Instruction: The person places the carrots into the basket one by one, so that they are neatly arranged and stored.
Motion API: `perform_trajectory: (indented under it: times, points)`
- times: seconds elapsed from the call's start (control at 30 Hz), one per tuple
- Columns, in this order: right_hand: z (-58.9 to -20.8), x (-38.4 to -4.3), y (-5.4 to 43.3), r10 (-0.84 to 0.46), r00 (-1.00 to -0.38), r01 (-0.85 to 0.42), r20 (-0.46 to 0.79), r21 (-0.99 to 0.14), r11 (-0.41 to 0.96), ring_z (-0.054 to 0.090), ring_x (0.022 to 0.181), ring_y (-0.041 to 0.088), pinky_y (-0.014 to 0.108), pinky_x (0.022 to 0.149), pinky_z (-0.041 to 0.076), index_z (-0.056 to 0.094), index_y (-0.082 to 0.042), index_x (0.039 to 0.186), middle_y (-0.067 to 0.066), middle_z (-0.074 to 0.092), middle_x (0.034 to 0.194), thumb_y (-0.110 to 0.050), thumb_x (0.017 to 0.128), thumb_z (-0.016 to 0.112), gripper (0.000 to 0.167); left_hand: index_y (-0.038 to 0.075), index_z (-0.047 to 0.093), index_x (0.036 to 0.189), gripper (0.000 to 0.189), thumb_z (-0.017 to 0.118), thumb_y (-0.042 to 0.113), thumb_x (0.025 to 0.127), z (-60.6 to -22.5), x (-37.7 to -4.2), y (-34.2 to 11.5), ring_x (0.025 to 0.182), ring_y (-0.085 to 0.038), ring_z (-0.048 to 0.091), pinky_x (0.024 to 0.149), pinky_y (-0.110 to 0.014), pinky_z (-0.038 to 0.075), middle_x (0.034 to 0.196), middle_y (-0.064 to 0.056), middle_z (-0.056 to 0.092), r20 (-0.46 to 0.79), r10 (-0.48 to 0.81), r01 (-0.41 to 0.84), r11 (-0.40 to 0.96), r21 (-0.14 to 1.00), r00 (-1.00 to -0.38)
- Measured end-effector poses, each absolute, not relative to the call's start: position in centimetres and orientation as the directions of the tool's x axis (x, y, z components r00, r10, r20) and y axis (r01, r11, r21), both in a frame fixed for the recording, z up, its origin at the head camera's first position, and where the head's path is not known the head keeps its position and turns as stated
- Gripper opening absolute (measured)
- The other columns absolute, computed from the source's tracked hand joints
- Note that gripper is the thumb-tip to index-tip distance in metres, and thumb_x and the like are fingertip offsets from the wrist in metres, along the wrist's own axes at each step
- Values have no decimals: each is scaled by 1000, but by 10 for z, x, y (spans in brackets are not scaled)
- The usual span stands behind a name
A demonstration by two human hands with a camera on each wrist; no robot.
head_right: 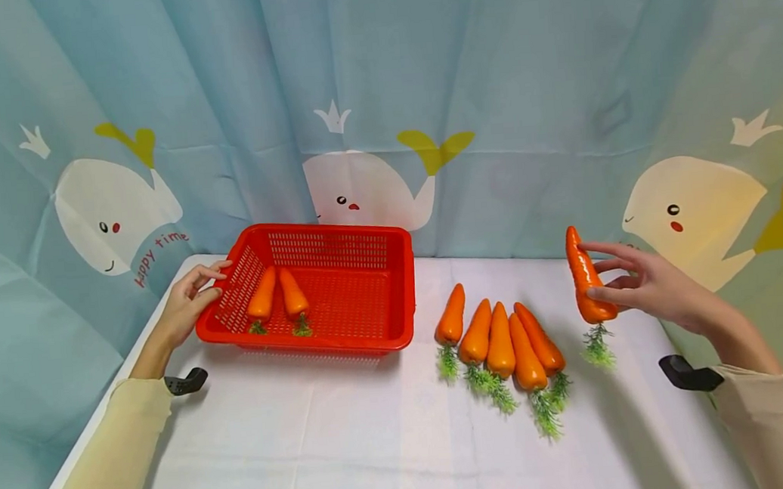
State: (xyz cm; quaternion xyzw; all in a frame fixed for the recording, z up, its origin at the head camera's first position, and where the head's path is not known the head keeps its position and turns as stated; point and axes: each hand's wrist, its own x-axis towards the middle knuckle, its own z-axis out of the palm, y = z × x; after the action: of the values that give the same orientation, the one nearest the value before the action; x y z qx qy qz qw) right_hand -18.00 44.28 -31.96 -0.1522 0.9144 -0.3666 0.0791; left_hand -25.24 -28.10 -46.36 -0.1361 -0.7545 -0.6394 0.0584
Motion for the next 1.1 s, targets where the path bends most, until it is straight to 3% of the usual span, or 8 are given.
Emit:
perform_trajectory:
  times: [0.13,0.23,0.5,0.7,0.9,1.1]
  points:
    - [-319,-181,440,-323,-946,-213,-35,-683,699,68,103,4,31,76,60,34,-19,160,-8,59,126,-8,98,69,71,-13,51,116,19,52,-3,100,-464,-252,-282,123,-21,61,87,-22,57,153,-22,47,271,130,288,129,949,-954]
    - [-317,-183,436,-334,-942,-221,-40,-675,704,68,102,5,31,76,60,34,-21,160,0,59,130,-10,98,70,72,-13,51,116,19,52,-3,100,-465,-252,-282,121,-17,62,87,-22,57,153,-22,48,276,126,291,121,949,-953]
    - [-312,-193,419,-389,-919,-239,-57,-705,667,70,100,8,35,74,62,31,-16,161,29,47,141,-9,98,70,74,-12,51,117,19,51,-3,100,-467,-252,-282,134,-31,52,88,-22,56,153,-21,48,294,132,309,115,944,-947]
    - [-303,-203,402,-400,-912,-215,-86,-730,649,68,102,5,36,76,62,31,-18,161,29,44,145,-11,99,70,74,-13,51,118,20,52,-3,101,-467,-252,-281,128,-28,59,85,-23,58,153,-22,47,300,132,313,94,945,-945]
    - [-291,-215,380,-384,-917,-195,-107,-720,667,69,104,9,34,80,61,34,-27,160,21,47,146,-19,98,72,72,-11,53,118,19,52,-3,100,-469,-255,-280,135,-31,53,89,-20,55,153,-22,48,302,122,317,122,941,-945]
    - [-283,-228,353,-413,-903,-201,-119,-732,651,69,106,15,35,81,60,38,-27,158,19,49,145,-20,97,73,71,-11,53,119,21,52,-1,100,-467,-253,-280,129,-33,58,89,-22,56,154,-20,48,273,111,286,123,950,-956]
